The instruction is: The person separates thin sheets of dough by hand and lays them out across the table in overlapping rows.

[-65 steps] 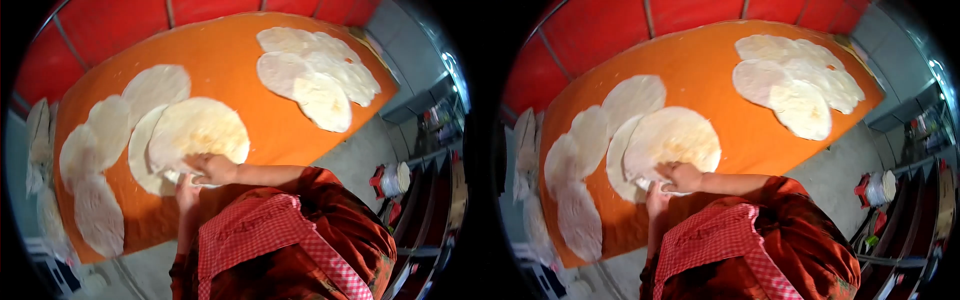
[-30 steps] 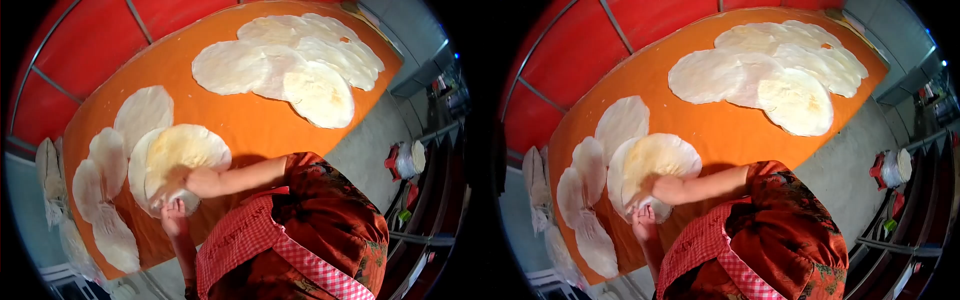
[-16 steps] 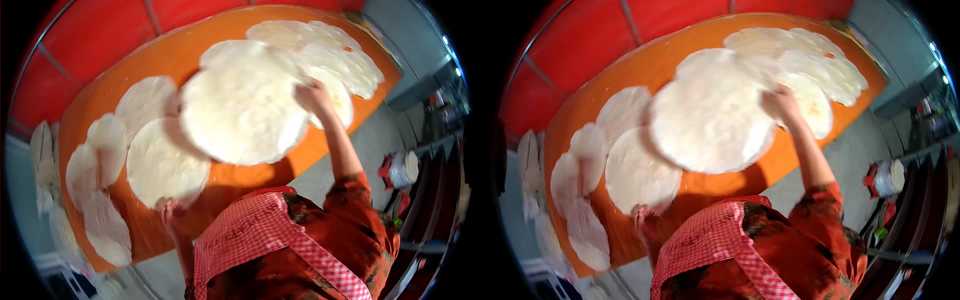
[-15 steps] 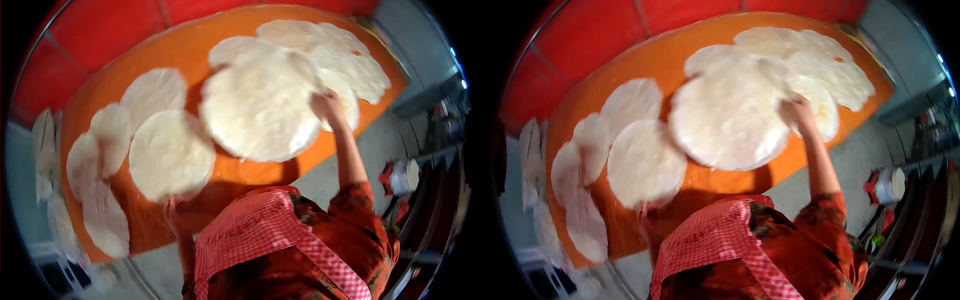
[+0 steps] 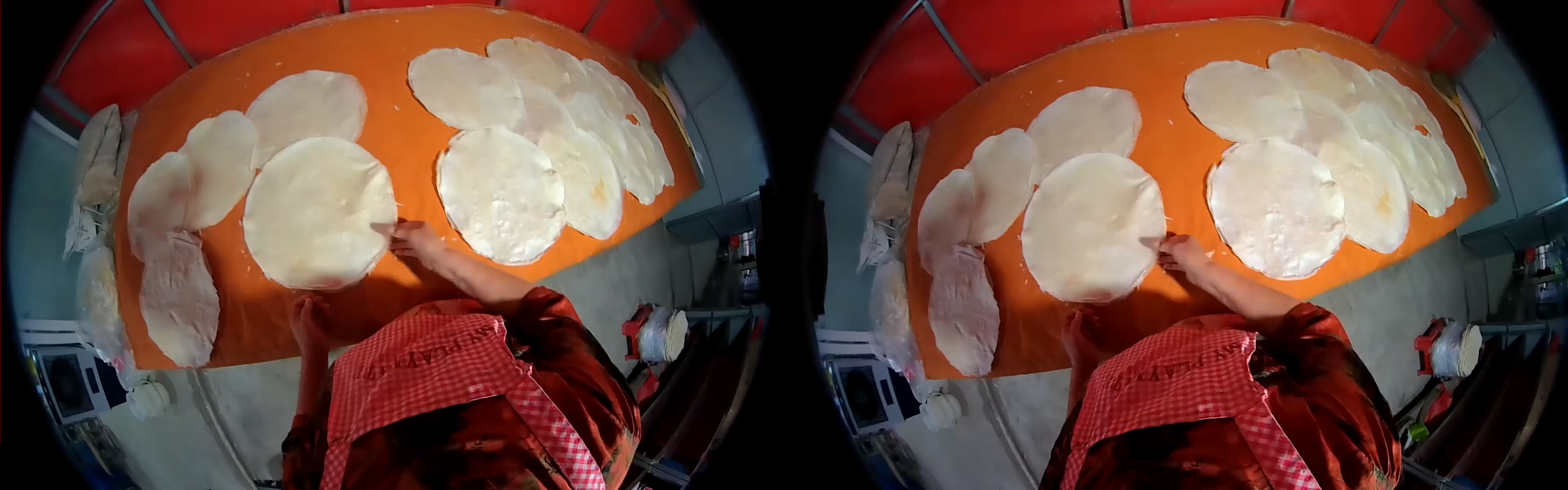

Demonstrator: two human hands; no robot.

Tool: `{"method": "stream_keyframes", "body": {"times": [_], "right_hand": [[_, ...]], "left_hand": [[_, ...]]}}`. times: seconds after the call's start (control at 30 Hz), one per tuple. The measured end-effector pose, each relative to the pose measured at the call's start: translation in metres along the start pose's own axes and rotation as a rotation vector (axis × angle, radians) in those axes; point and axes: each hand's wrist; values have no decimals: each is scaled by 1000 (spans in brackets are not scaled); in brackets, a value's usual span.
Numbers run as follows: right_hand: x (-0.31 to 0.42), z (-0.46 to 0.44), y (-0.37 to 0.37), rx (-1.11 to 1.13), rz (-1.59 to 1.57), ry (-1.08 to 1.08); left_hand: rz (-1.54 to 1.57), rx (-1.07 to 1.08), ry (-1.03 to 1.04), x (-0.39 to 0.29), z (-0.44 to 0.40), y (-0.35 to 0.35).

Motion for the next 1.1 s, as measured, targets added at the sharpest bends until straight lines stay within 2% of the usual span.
{"method": "stream_keyframes", "body": {"times": [0.03, 0.1, 0.2, 0.27, 0.33, 0.4, 0.47, 0.53, 0.57, 0.6, 0.67, 0.7, 0.73, 0.77, 0.8, 0.83, 0.87, 0.9, 0.93, 0.97, 1.0, 1.07, 1.1], "right_hand": [[0, -11, 16, -68, -74, 31], [11, -7, 39, 63, -222, 20], [9, -36, 43, -19, -228, -2], [43, -42, 51, 16, -82, -163], [117, 2, 86, 51, 131, -301], [171, -15, 94, 107, 353, -469], [219, 42, 145, 35, 651, -616], [235, 58, 173, 161, 887, -808], [238, 84, 194, 147, 1145, -866], [227, 109, 214, 130, 1403, -917], [185, 115, 235, 183, 1590, -1043], [152, 109, 239, 228, 1530, -1114], [135, 116, 249, 376, 1772, -874], [105, 117, 252, 346, 1720, -812], [77, 102, 249, 459, 1751, -803], [60, 96, 248, 578, 1831, -661], [30, 70, 226, 665, 1480, -711], [24, 48, 214, 675, 1427, -725], [18, 26, 202, 686, 1374, -739], [19, -10, 184, 730, 1149, -860], [31, -45, 163, 589, 1133, -752], [69, -98, 122, 182, 688, -218], [81, -122, 96, 59, 405, -221]], "left_hand": [[28, 7, -10, 3, 1, -5], [64, 8, -3, 7, -2, -11], [163, 5, -15, 8, 4, -13], [210, 9, -31, 3, 5, -10], [219, 34, -38, 5, 2, -13], [262, 78, -54, 7, 0, -19], [344, 131, -74, 9, -4, -23], [470, 168, -106, 5, -9, -25], [532, 188, -123, 3, -11, -24], [572, 175, -113, -13, -8, -14], [648, 150, -95, -56, 5, 11], [720, 189, -85, -58, 3, 9], [790, 234, -74, -62, -2, 6], [861, 281, -65, -66, -7, 4], [799, 254, 17, -59, -12, -3], [739, 210, 130, -68, -6, 0], [482, 185, 323, -44, -11, -21], [222, 150, 511, -20, -16, -44], [122, 107, 522, -20, -12, -45], [23, 60, 535, -24, -9, -44], [-13, 21, 547, -27, -9, -42], [-22, -46, 566, -30, -9, -36], [5, -76, 574, -31, -8, -32]]}}
Point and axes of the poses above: each hand's wrist, its own z-axis away from the middle knuckle, its own y-axis out of the palm, x = y × z, and after that the axes turned 3 degrees about y, right-handed
